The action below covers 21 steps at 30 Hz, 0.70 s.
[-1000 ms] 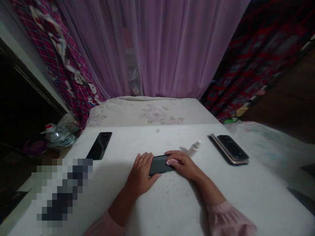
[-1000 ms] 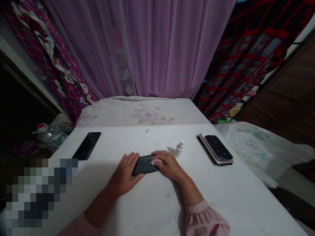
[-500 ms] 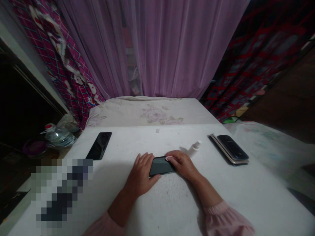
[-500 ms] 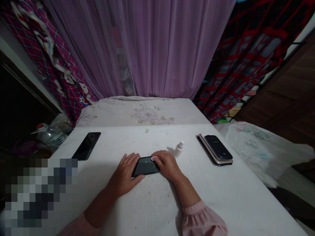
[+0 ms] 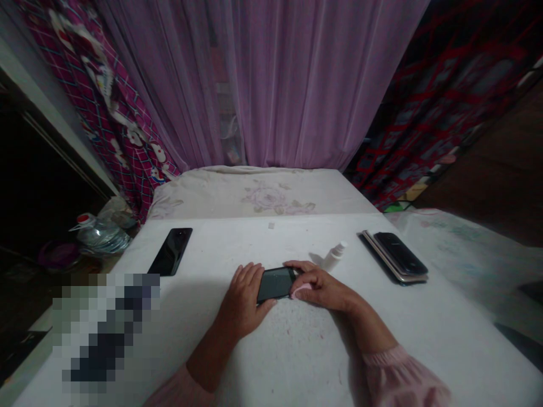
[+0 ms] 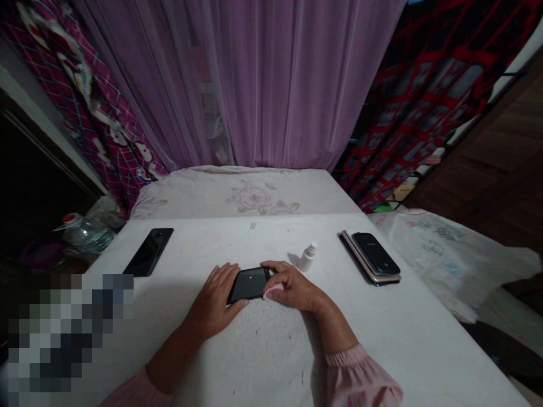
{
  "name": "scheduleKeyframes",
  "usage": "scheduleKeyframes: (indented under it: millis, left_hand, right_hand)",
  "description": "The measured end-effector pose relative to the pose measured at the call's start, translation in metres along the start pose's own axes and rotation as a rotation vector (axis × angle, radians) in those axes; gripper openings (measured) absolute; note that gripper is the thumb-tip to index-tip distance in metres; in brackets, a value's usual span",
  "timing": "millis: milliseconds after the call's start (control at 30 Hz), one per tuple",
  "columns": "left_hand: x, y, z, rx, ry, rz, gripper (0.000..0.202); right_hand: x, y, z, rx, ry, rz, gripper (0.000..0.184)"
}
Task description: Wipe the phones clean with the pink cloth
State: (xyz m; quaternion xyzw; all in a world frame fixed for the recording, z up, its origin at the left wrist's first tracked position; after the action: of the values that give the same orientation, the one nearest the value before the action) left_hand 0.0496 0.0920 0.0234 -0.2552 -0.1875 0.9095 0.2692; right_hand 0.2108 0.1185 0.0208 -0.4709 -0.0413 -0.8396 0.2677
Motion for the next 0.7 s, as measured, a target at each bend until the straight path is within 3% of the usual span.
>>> scheduleKeyframes:
  millis: [167, 533, 700]
  left_hand:
    - [0.001, 0.000, -0.001, 0.003, -0.004, -0.001, 0.062]
    - [0.000, 0.000, 0.000, -0.008, 0.018, -0.008, 0.062]
    - [-0.001, -0.001, 0.000, 0.007, 0.009, -0.011, 0.062]
  right_hand:
    - [0.000, -0.003, 0.001, -0.052, 0.043, 0.005, 0.022]
    - [0.000, -0.013, 0.005, -0.350, 0.169, -0.024, 0.019]
    - [-0.003, -0.013, 0.004, -0.382, 0.216, -0.063, 0.019]
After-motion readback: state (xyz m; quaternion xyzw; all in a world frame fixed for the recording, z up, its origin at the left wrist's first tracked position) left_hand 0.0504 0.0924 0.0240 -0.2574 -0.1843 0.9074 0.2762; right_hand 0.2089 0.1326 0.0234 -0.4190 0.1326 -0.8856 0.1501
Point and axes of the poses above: each hand's wrist, its own y-axis away from the middle knuckle, its own z-axis out of the back of the hand, x = y × z, the point moved 9 cm from there along -y, towards the middle knuckle, and after that the axes turned 8 degrees about -x, right-handed, at the moved point
